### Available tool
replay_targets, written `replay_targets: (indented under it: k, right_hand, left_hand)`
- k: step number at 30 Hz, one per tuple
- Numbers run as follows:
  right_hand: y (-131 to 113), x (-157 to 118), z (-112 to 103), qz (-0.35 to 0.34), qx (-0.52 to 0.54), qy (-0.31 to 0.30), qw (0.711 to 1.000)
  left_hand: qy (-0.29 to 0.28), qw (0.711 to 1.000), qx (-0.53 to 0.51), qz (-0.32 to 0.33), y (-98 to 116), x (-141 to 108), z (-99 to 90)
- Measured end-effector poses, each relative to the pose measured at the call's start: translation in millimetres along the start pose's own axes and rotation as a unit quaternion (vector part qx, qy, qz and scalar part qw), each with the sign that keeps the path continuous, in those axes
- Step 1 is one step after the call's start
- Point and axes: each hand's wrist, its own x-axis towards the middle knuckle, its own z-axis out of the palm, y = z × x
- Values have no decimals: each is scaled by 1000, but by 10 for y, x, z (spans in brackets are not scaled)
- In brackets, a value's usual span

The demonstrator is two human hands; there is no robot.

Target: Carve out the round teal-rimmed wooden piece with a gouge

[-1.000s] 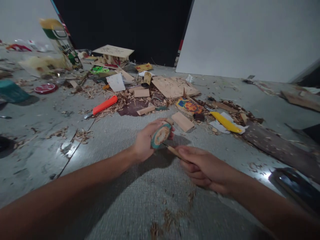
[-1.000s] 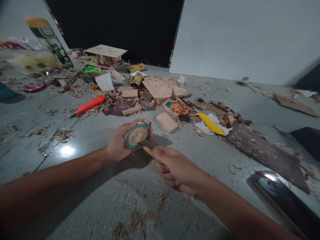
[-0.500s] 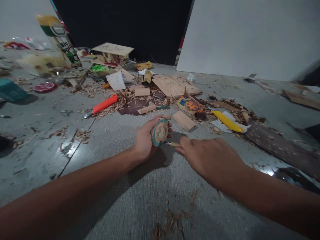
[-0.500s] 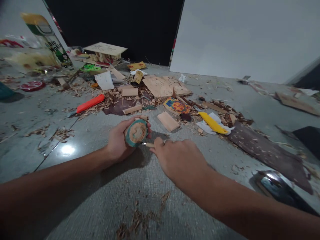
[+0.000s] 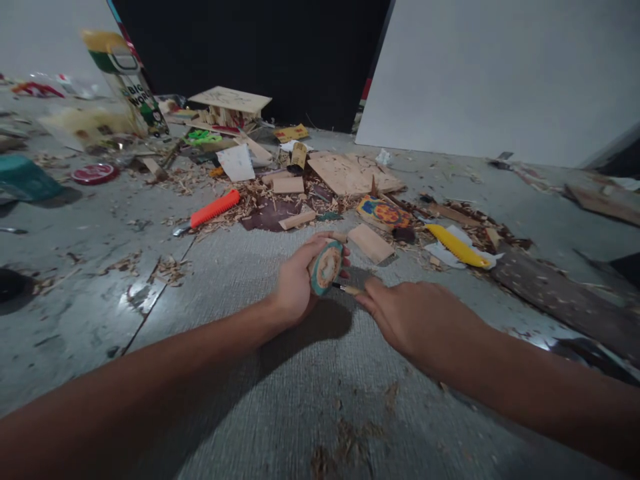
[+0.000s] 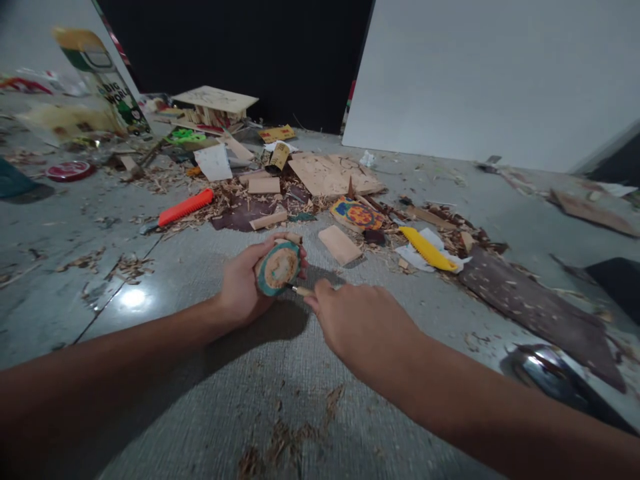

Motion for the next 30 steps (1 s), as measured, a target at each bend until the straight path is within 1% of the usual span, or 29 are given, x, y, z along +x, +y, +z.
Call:
replay_targets:
  k: [5, 7, 9, 11, 12, 13, 14, 15, 16, 17, 18, 19, 20, 21, 22, 23, 24, 26, 27, 28, 30]
  right_hand:
    - [-23, -22, -4, -8, -7, 5, 1000]
    - [-29, -19, -22, -7, 30, -1, 1000]
    - [-41, -18, -54, -6, 91, -7, 996]
    - [-58, -29, -97, -8, 184, -22, 983]
    - [-66, -39, -119, -4, 241, -42, 970]
    - [-71, -53, -137, 12, 309, -73, 948]
    - [-72, -70, -150, 40, 393, -120, 911]
    - [-66, -86, -155, 73, 484, -179, 854]
    - [-53, -102, -151, 104, 570, -241, 779]
    - [-34, -117, -137, 124, 646, -298, 692]
    - [-10, -129, -115, 126, 708, -347, 602]
    - [16, -138, -87, 115, 753, -385, 521]
    - [39, -144, -58, 96, 781, -410, 462]
    - [55, -148, -32, 78, 795, -425, 426]
    - [61, -151, -11, 65, 799, -431, 415]
    - [56, -152, 0, 61, 795, -426, 429]
    - [41, -152, 3, 65, 775, -405, 481]
    - [-6, -151, -17, 83, 693, -323, 639]
    - [-33, -149, -34, 94, 646, -272, 707]
    - [-56, -145, -51, 101, 600, -221, 763]
    - [-91, -130, -76, 87, 498, -122, 854]
  left_hand:
    - [-5, 1000, 13, 4, 23, -34, 29]
    - [-10, 999, 29, 11, 46, -72, 55]
    - [-18, 998, 53, 26, 68, -121, 80]
    - [-31, 997, 66, 38, 82, -171, 100]
    - [-38, 996, 69, 39, 86, -193, 108]
    - [-45, 996, 69, 36, 88, -211, 117]
    - [-49, 996, 67, 33, 92, -226, 127]
    - [-52, 996, 62, 31, 98, -238, 138]
    - [-55, 996, 59, 28, 108, -247, 150]
    - [-59, 996, 57, 23, 124, -254, 164]
    - [-66, 996, 55, 19, 147, -259, 178]
    - [-75, 996, 51, 15, 174, -264, 192]
    - [-87, 995, 49, 14, 205, -269, 206]
    - [-102, 993, 51, 13, 238, -274, 218]
    - [-118, 991, 59, 16, 269, -278, 228]
    - [-132, 988, 73, 22, 297, -281, 237]
    - [-142, 985, 91, 28, 319, -284, 244]
    - [-145, 980, 130, 39, 341, -286, 261]
    - [-138, 979, 144, 45, 339, -285, 272]
    - [-125, 978, 156, 52, 327, -285, 283]
    - [-78, 976, 190, 69, 274, -287, 304]
